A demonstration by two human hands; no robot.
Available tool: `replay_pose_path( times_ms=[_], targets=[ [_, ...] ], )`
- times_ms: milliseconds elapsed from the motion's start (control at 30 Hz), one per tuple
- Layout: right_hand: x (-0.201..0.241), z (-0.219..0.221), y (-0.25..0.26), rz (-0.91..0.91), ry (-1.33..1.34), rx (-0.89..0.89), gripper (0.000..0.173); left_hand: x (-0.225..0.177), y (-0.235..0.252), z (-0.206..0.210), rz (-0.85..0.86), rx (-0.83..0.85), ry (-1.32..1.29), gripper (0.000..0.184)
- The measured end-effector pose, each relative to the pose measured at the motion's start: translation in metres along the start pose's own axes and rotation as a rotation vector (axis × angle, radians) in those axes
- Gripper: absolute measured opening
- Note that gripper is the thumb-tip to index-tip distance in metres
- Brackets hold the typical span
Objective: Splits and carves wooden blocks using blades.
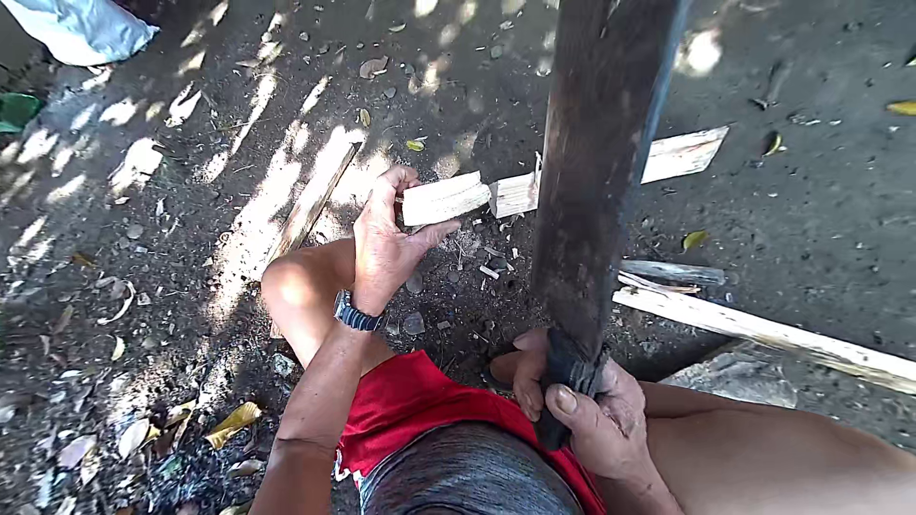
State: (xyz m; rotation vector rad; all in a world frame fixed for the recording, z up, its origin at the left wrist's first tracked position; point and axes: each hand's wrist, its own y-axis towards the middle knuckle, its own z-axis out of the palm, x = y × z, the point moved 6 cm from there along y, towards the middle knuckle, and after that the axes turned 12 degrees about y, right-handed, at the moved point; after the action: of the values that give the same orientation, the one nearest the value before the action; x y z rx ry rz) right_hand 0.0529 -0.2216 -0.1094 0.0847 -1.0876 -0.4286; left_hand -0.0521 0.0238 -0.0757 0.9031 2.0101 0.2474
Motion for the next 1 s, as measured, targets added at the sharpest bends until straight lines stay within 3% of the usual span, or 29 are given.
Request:
replay_pose_path(
  times_ms=[300,1000],
  targets=[
    [0.006,0.034,0.016,0.049,0.061,0.074,0.044,0.0,-0.016,-0.006,0.035,0.056,-0.001,0.067],
    [-0.018,0.029,0.002,0.179,0.046,0.023,0.042,0.002,-0.023,-0.004,0.042,0.116,-0.005,0.073]
  ],
)
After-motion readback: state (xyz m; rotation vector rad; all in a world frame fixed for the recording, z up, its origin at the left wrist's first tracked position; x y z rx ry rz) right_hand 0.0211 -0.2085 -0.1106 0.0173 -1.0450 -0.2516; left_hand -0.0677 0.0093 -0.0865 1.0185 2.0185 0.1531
